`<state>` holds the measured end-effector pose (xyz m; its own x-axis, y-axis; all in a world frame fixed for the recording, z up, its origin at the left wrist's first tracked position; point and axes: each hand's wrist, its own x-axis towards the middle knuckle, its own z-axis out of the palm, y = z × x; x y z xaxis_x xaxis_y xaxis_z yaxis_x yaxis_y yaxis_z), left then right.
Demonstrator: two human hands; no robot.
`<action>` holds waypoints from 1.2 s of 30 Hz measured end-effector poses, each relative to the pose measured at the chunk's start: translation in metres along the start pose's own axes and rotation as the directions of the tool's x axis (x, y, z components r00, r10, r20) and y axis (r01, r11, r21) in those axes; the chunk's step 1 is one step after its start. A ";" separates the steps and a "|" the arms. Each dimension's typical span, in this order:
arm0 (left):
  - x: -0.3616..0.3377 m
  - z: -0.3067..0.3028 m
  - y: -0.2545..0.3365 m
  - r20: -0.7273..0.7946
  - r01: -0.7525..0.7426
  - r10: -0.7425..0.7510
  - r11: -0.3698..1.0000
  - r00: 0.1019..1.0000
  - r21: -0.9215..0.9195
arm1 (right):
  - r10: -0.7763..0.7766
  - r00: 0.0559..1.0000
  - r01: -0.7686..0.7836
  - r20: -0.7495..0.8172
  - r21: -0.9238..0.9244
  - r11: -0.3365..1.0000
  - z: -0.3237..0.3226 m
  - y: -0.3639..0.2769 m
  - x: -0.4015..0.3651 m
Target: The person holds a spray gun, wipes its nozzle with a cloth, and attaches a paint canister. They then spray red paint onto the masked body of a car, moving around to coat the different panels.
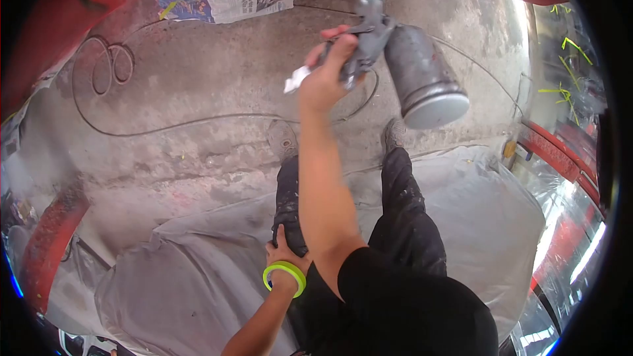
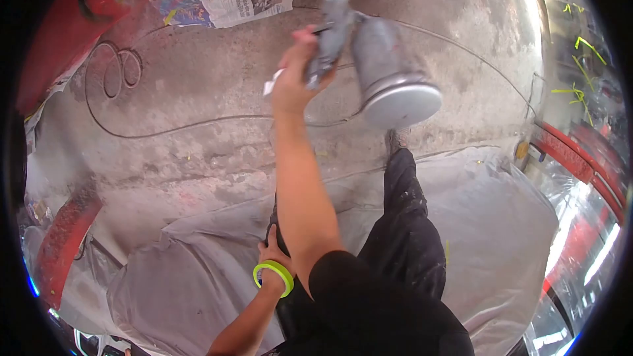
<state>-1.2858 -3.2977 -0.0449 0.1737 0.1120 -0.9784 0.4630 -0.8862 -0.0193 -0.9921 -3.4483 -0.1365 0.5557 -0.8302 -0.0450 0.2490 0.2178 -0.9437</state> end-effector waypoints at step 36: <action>-0.001 -0.024 0.026 -0.026 -0.008 0.011 0.995 1.000 0.097 | 0.299 0.954 -0.292 -0.009 -0.250 0.923 -0.076 -0.074 0.035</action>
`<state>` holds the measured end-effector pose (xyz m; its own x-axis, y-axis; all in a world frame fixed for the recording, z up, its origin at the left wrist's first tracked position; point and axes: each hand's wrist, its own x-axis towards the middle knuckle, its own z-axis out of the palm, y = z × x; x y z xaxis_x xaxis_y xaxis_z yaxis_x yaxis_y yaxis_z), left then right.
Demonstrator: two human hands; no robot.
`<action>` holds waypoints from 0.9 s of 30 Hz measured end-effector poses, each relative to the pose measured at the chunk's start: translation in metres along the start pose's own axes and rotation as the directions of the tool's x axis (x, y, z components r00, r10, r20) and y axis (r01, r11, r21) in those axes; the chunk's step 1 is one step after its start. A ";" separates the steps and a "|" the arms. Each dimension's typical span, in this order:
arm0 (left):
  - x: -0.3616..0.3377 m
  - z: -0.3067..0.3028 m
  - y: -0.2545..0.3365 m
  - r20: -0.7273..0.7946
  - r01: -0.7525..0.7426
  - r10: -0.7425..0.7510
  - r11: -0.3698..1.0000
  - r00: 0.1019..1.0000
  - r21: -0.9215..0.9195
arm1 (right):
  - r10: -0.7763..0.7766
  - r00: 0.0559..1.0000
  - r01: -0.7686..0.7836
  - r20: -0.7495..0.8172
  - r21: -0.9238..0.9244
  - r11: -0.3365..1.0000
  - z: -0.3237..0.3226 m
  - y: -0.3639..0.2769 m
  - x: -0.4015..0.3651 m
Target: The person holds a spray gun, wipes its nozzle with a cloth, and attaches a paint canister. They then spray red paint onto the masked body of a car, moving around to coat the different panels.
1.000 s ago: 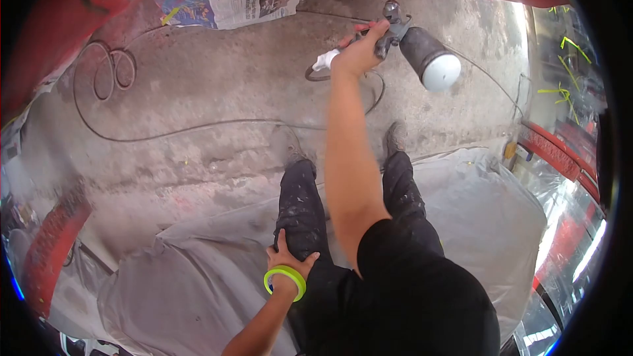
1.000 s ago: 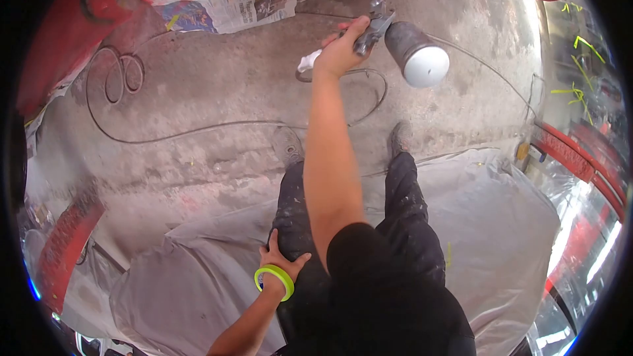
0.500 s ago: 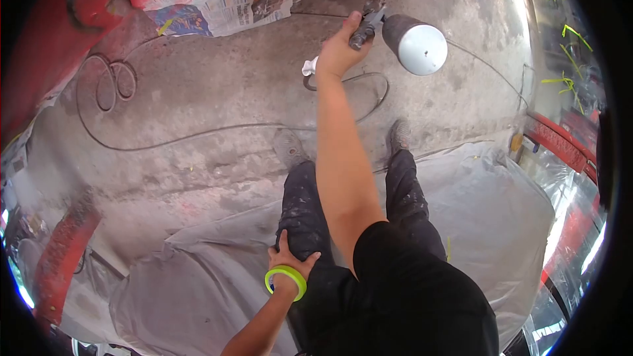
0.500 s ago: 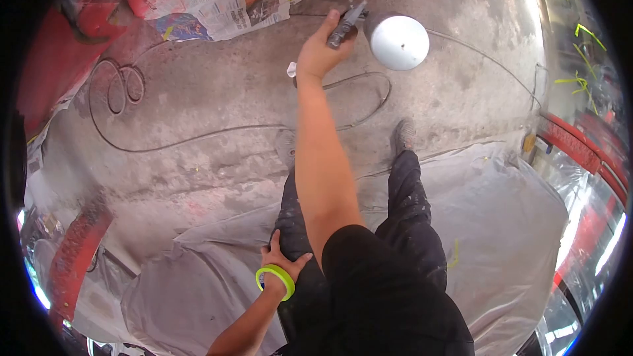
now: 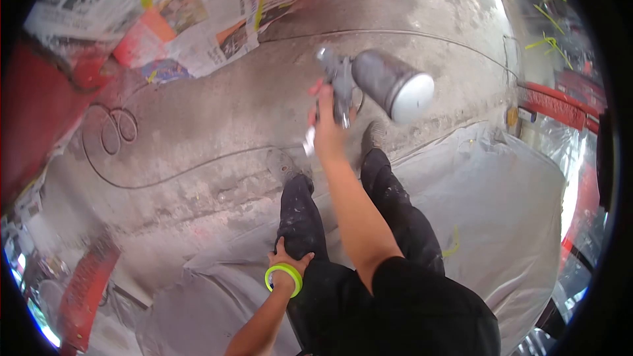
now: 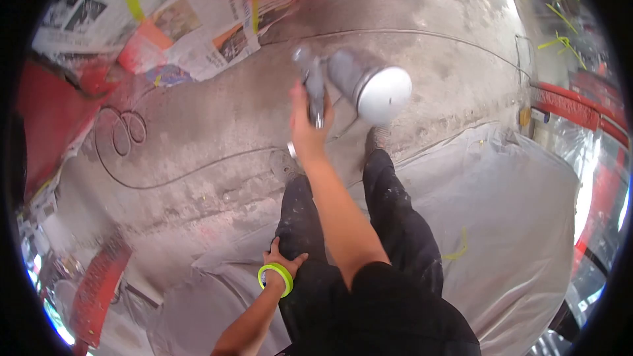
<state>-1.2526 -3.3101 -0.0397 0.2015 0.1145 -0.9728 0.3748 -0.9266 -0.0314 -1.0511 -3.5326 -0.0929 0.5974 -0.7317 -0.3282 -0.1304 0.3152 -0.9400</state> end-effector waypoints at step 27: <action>0.000 0.039 0.116 -0.061 0.166 -0.155 0.939 0.986 0.301 | -0.305 0.918 0.346 0.252 -0.137 0.928 -0.280 -0.301 0.165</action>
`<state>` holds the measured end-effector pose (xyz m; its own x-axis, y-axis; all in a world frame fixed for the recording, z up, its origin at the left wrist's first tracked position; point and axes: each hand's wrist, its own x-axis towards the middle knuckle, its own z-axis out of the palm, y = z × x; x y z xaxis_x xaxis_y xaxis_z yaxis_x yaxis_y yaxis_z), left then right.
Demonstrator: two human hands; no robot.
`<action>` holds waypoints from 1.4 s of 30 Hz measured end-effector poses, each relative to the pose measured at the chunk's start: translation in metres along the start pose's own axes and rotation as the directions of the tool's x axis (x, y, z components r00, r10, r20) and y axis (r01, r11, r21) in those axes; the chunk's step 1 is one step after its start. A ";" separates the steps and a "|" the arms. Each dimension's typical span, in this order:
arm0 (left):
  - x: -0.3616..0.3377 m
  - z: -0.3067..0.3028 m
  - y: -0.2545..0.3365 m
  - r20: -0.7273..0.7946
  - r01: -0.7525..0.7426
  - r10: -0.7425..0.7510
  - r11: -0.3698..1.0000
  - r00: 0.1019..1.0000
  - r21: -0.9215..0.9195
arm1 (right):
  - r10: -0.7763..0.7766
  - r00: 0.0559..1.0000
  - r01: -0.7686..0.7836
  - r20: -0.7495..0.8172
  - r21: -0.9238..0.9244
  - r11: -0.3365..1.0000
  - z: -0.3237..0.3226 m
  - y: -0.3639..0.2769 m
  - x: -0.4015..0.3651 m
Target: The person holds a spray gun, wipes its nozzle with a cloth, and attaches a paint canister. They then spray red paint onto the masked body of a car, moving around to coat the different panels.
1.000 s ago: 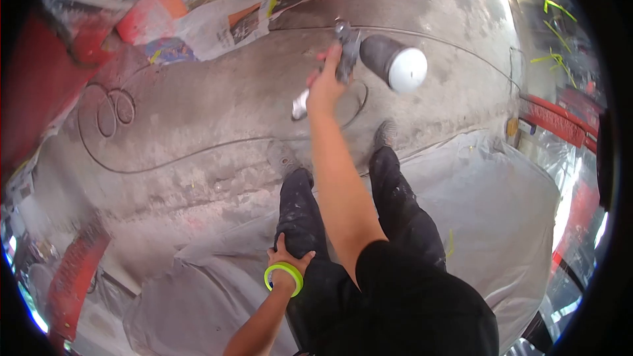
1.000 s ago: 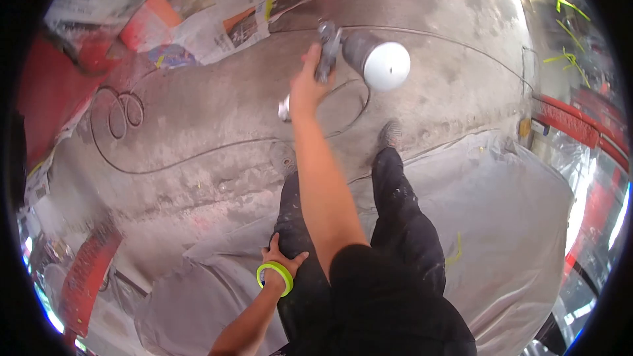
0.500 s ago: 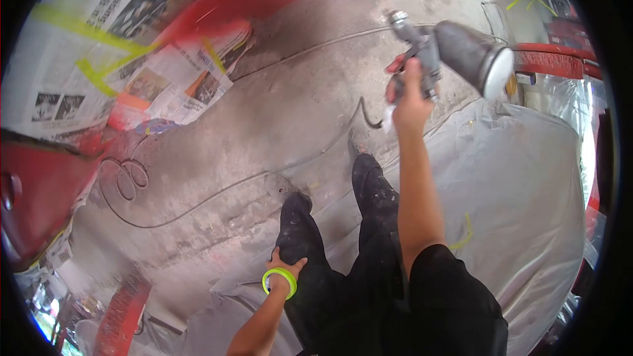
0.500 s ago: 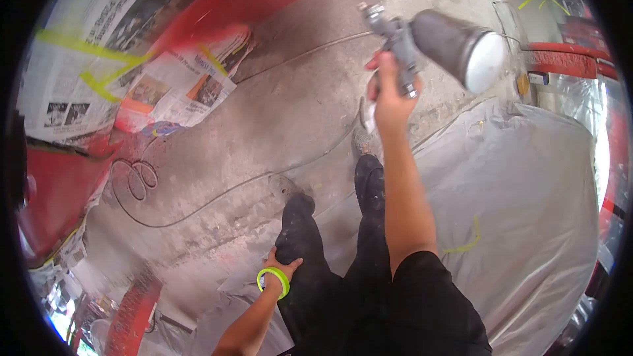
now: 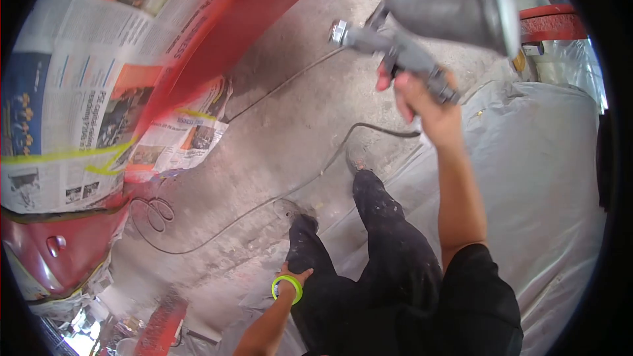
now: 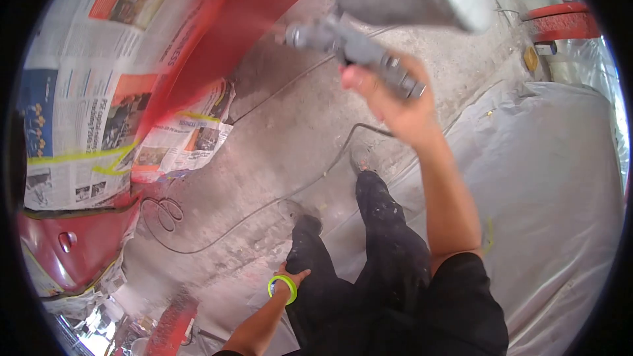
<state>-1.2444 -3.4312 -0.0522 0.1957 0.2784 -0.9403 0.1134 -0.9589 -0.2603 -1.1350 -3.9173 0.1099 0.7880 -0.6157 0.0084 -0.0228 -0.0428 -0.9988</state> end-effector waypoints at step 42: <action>-0.014 0.033 0.066 0.017 0.116 -0.118 0.988 0.993 0.107 | 0.060 0.959 -0.076 -0.278 -0.049 0.996 -0.097 0.036 0.071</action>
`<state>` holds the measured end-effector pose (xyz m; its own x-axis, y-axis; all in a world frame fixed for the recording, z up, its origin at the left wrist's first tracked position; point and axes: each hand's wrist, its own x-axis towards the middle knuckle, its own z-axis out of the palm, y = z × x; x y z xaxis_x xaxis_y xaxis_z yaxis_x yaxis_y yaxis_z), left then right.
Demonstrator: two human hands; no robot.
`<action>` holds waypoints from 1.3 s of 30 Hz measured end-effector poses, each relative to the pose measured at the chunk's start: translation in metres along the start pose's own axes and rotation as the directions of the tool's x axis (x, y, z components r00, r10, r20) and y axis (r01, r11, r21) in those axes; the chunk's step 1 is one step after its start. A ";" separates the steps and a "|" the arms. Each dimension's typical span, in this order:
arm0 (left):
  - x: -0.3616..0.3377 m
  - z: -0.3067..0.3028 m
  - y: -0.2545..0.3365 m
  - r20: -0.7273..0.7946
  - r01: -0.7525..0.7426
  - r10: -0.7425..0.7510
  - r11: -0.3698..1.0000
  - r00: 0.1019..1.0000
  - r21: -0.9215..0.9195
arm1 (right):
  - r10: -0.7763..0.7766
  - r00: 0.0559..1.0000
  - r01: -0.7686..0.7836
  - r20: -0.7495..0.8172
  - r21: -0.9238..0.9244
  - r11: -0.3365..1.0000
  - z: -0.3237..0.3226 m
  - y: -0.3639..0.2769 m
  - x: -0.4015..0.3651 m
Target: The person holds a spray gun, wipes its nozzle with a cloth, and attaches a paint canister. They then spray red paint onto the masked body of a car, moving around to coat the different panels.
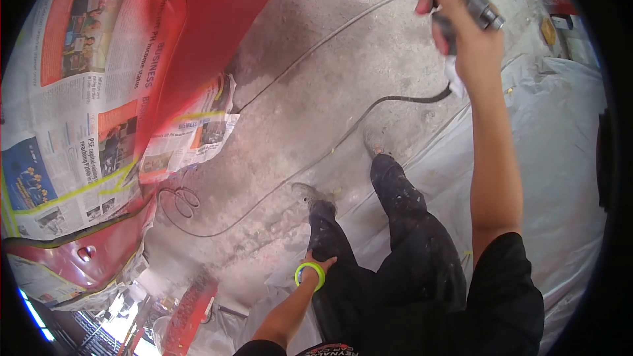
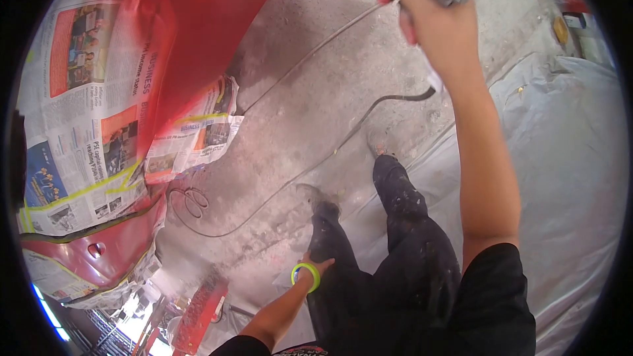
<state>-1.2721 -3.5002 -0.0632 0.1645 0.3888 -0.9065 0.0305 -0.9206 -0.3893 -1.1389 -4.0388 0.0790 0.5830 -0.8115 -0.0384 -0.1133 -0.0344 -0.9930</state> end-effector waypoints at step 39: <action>-0.002 0.006 0.008 0.039 0.009 -0.009 1.000 0.999 0.014 | 0.107 0.977 -0.100 -0.187 0.042 0.994 0.055 0.176 0.051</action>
<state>-1.2782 -3.5087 -0.0653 0.1254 0.3986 -0.9085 0.0178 -0.9165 -0.3996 -1.0846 -4.0544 -0.1036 0.4068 -0.9053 -0.1223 -0.1370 0.0719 -0.9880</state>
